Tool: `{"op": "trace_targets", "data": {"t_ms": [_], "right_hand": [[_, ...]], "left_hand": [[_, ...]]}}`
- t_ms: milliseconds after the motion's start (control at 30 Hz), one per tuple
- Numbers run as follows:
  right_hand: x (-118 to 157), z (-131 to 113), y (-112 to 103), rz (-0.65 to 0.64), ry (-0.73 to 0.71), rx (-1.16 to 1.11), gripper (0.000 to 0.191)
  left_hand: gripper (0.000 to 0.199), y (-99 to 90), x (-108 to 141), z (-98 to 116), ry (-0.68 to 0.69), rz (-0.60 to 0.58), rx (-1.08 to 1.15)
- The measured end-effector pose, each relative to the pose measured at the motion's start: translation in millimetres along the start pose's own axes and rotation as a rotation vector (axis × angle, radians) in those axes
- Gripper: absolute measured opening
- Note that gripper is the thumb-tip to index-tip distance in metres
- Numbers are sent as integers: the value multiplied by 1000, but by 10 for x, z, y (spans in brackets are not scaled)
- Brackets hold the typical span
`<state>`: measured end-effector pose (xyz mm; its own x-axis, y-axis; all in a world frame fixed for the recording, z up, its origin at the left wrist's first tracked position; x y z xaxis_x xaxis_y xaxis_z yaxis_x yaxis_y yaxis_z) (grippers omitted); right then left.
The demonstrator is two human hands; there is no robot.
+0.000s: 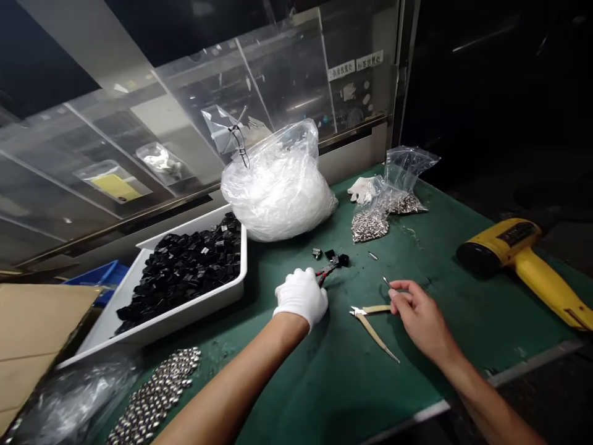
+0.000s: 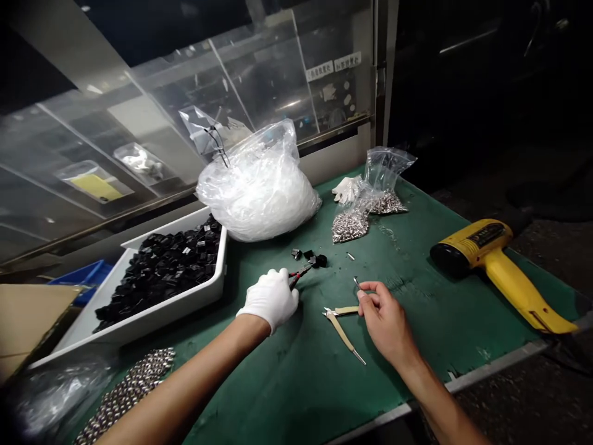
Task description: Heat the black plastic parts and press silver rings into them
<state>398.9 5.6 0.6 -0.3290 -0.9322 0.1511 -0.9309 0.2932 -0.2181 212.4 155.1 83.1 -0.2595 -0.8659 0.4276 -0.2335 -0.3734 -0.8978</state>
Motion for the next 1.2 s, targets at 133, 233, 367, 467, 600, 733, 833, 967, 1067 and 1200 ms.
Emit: {"op": "trace_targets", "data": {"t_ms": [133,233,367,467,600,733,833,967,1067,1200], "right_hand": [[-24,111,-52,31,12,-1,32],[-23,131,-76,37,13,-13,29],[-8,126,-82,26,5,-32,29],[-1,120,-86,11,-2,-49,29],[0,107,-102,12,-10,-62,27],[-3,95,-108,16,-18,-60,26],[-2,94,-105,13,-24,-58,24],[-1,100,-101,10,-24,-57,24],[-5,98,-101,14,-29,-54,24],[-14,106,-115,26,-48,-45,24]], "left_hand": [[40,-143,-16,243,-13,93,-140],[37,-224,-99,290,-8,165,-224],[32,-262,-165,306,10,208,-291],[31,-263,-157,345,12,216,-341],[32,-270,-142,413,22,244,-376],[35,-266,-166,455,24,272,-396],[38,-248,-196,483,35,293,-427],[42,-230,-250,518,54,325,-460],[43,-227,-302,509,74,286,-410],[37,-233,-298,416,106,220,-353]]}}
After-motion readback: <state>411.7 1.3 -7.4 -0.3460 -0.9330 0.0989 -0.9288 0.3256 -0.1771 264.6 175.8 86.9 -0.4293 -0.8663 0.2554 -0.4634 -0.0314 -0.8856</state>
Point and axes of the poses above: each hand's wrist, its own x-axis away from the middle knuckle, its own y-axis out of the palm, z = x × y, the point moved 2 cm from there along -x, towards the middle knuckle, and after that the axes turned 12 degrees about -z, right-handed, at the moved point
